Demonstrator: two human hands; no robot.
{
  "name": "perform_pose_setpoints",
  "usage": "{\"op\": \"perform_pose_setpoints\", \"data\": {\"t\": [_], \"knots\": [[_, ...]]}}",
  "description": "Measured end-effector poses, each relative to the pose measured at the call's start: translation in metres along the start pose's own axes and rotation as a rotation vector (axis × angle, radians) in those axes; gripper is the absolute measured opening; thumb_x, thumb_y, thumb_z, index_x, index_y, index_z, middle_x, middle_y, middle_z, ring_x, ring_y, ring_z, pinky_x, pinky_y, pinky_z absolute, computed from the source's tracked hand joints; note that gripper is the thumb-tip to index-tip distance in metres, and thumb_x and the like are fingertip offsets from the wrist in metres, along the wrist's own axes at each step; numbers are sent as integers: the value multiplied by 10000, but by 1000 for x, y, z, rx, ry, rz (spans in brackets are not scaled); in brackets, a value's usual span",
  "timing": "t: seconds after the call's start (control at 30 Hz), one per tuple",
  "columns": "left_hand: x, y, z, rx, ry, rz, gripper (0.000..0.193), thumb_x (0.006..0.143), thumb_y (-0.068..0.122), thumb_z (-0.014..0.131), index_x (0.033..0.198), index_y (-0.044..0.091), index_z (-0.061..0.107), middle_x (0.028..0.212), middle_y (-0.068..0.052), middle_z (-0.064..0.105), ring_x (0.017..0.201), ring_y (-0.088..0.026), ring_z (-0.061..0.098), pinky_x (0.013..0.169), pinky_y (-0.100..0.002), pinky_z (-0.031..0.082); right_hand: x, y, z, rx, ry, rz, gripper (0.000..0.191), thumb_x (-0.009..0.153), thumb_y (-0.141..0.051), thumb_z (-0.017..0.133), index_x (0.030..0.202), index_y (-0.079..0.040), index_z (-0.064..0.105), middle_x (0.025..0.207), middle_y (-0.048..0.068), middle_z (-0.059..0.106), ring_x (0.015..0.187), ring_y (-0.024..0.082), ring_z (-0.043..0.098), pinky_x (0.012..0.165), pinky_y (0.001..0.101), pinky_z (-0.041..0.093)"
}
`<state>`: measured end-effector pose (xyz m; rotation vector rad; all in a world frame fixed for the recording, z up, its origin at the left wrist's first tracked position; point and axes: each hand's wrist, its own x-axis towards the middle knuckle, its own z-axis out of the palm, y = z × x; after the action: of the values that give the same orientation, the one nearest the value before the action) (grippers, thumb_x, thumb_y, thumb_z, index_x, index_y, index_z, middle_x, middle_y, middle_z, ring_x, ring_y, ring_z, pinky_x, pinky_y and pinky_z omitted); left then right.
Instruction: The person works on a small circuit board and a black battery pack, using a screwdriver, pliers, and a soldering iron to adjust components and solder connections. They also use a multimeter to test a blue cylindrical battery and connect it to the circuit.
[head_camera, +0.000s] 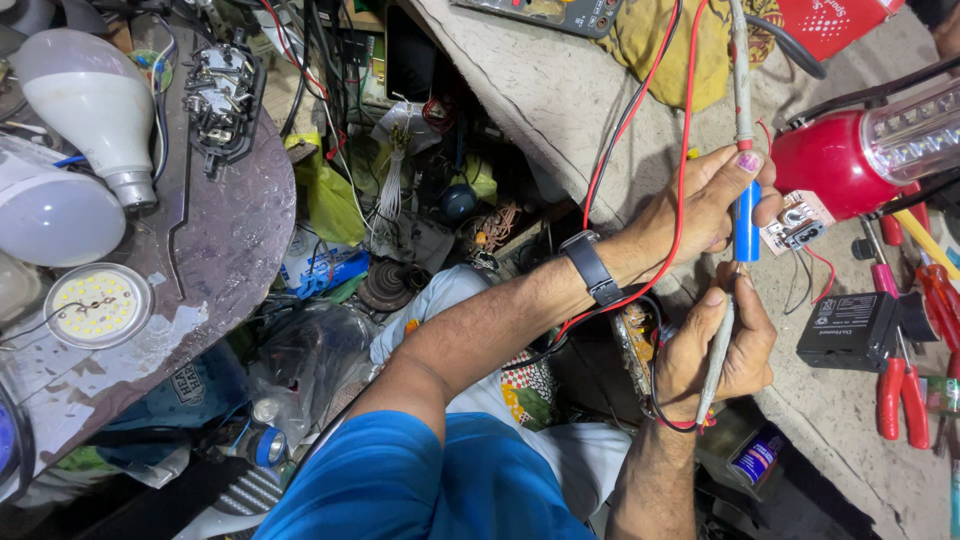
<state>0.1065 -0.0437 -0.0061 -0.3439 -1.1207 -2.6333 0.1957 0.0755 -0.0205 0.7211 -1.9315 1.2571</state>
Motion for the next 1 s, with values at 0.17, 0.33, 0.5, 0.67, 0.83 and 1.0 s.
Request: {"op": "perform_pose_setpoints", "data": {"t": [0.17,0.33,0.5,0.67,0.83,1.0], "knots": [[0,1,0,-15,-23,17,376,1127,401,426,1110,56,572,797,-17,628,522,-22,423,440,-209,339,1,0,0,17,-5,-26,229,1156,-35,668,1331,93,595,1256,249,736,1125,236,740,1008,337,603],[0,-1,-1,-30,-27,21,377,1128,400,428,1112,51,569,798,-23,632,524,-23,424,430,-205,329,0,-1,0,11,-10,-22,228,1155,-32,666,1329,95,595,1248,248,736,1113,234,740,1002,334,605],[2,-3,-1,5,-2,31,375,1124,393,420,1110,51,573,777,-23,634,525,-29,457,429,-208,351,0,-2,0,18,-16,5,228,1149,-26,661,1328,101,597,1246,251,736,1105,231,736,991,329,600],[1,-3,1,12,-11,75,373,1137,388,419,1092,51,573,787,-20,634,560,-43,470,460,-226,377,0,-3,0,39,-9,-1,223,1155,-13,664,1329,106,590,1252,257,731,1122,236,735,1023,341,596],[-2,0,1,8,-36,64,366,1136,384,415,1079,57,569,783,-16,636,545,-38,443,452,-222,345,0,-2,-1,17,-14,2,223,1149,-9,664,1325,110,593,1243,265,732,1123,245,736,1010,340,600],[-2,3,0,13,-26,28,369,1133,379,410,1090,52,575,795,-23,637,536,-32,436,442,-215,336,0,-3,-1,19,-24,-1,220,1159,-18,663,1331,101,595,1252,258,734,1133,244,740,1017,341,602]]}}
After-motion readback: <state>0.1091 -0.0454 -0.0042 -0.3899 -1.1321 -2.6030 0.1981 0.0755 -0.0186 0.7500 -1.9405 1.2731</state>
